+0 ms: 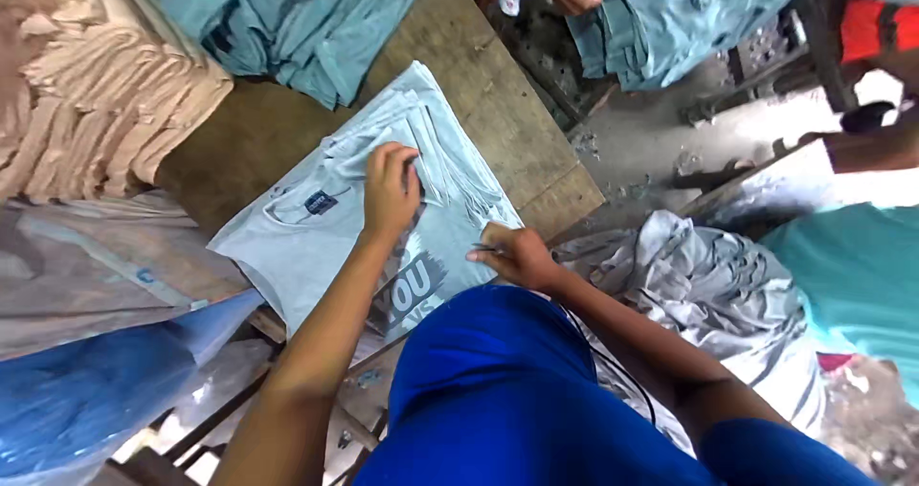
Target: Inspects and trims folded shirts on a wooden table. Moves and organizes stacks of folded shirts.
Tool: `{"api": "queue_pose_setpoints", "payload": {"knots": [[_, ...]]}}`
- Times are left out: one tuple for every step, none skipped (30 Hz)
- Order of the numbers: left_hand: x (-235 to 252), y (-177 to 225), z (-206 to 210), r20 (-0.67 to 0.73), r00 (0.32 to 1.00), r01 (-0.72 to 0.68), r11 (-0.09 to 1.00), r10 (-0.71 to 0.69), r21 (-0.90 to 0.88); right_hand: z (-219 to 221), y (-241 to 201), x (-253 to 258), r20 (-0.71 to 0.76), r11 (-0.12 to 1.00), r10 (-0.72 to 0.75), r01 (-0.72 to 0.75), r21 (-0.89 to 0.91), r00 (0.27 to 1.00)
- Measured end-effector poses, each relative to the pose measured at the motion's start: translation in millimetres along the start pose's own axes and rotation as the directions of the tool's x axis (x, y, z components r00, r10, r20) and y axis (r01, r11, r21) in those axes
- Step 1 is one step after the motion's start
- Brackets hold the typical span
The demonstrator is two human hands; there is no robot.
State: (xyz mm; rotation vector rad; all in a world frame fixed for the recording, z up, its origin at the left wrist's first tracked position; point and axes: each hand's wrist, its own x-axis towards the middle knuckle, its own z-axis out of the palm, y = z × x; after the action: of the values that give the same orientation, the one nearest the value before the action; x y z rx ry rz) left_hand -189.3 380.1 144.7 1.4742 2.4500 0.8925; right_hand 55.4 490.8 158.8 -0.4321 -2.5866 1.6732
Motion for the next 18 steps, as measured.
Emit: {"api": "queue_pose_setpoints", "payload": {"knots": [[6, -8, 4, 0.017, 0.997, -0.083, 0.994, 0.082, 0.075, -2, -10, 7, 0.233, 0.994, 0.054, -0.073, 0.077, 0.971], [15, -16, 8, 0.04, 0.989, -0.145, 0.979, 0.141, 0.14, -2, -13, 14, 0.407, 0.975, 0.093, -0.166, 0.147, 0.909], [28, -22, 11, 0.069, 0.987, -0.155, 0.967, 0.144, 0.2, 0, -8, 19, 0.491, 0.934, 0.139, -0.279, 0.224, 0.86], [41, -28, 14, 0.092, 0.991, -0.116, 0.962, 0.096, 0.246, 4, 7, 19, 0.463, 0.875, 0.188, -0.362, 0.322, 0.866], [53, -32, 17, 0.096, 0.995, -0.049, 0.962, 0.024, 0.269, 9, 23, 17, 0.338, 0.809, 0.227, -0.37, 0.456, 0.913], [64, -35, 18, 0.103, 0.992, 0.035, 0.959, -0.067, 0.281, 12, 34, 15, 0.187, 0.735, 0.259, -0.319, 0.598, 0.947], [72, -33, 20, 0.113, 0.981, 0.123, 0.952, -0.16, 0.282, 14, 39, 16, 0.064, 0.644, 0.289, -0.243, 0.726, 0.955], [79, -30, 21, 0.109, 0.967, 0.191, 0.938, -0.23, 0.29, 15, 39, 19, -0.018, 0.536, 0.336, -0.175, 0.826, 0.942], [83, -26, 23, 0.104, 0.955, 0.239, 0.925, -0.28, 0.294, 17, 38, 19, -0.068, 0.427, 0.394, -0.117, 0.897, 0.917], [85, -23, 26, 0.098, 0.944, 0.273, 0.915, -0.314, 0.297, 19, 37, 18, -0.097, 0.337, 0.452, -0.069, 0.939, 0.887], [87, -21, 28, 0.085, 0.938, 0.298, 0.907, -0.336, 0.297, 19, 35, 20, -0.109, 0.279, 0.508, -0.043, 0.959, 0.855], [89, -20, 29, 0.07, 0.935, 0.317, 0.907, -0.348, 0.278, 16, 31, 22, -0.114, 0.265, 0.556, -0.046, 0.963, 0.824], [90, -18, 27, 0.049, 0.934, 0.334, 0.913, -0.354, 0.234, 13, 24, 25, -0.136, 0.319, 0.575, -0.067, 0.946, 0.807], [89, -15, 23, 0.023, 0.937, 0.34, 0.925, -0.349, 0.167, 10, 15, 26, -0.184, 0.457, 0.543, -0.105, 0.883, 0.82], [85, -10, 16, -0.014, 0.949, 0.315, 0.945, -0.315, 0.091, 6, 6, 25, -0.214, 0.636, 0.433, -0.128, 0.761, 0.876], [78, -4, 8, -0.064, 0.965, 0.255, 0.966, -0.253, 0.034, 2, -3, 25, -0.191, 0.782, 0.295, -0.122, 0.611, 0.936], [68, 1, -1, -0.119, 0.975, 0.188, 0.982, -0.185, 0.01, -3, -13, 29, -0.122, 0.859, 0.201, -0.115, 0.499, 0.972], [53, 6, -9, -0.17, 0.975, 0.144, 0.99, -0.141, 0.004, -5, -23, 35, -0.043, 0.887, 0.157, -0.121, 0.445, 0.987]]}}
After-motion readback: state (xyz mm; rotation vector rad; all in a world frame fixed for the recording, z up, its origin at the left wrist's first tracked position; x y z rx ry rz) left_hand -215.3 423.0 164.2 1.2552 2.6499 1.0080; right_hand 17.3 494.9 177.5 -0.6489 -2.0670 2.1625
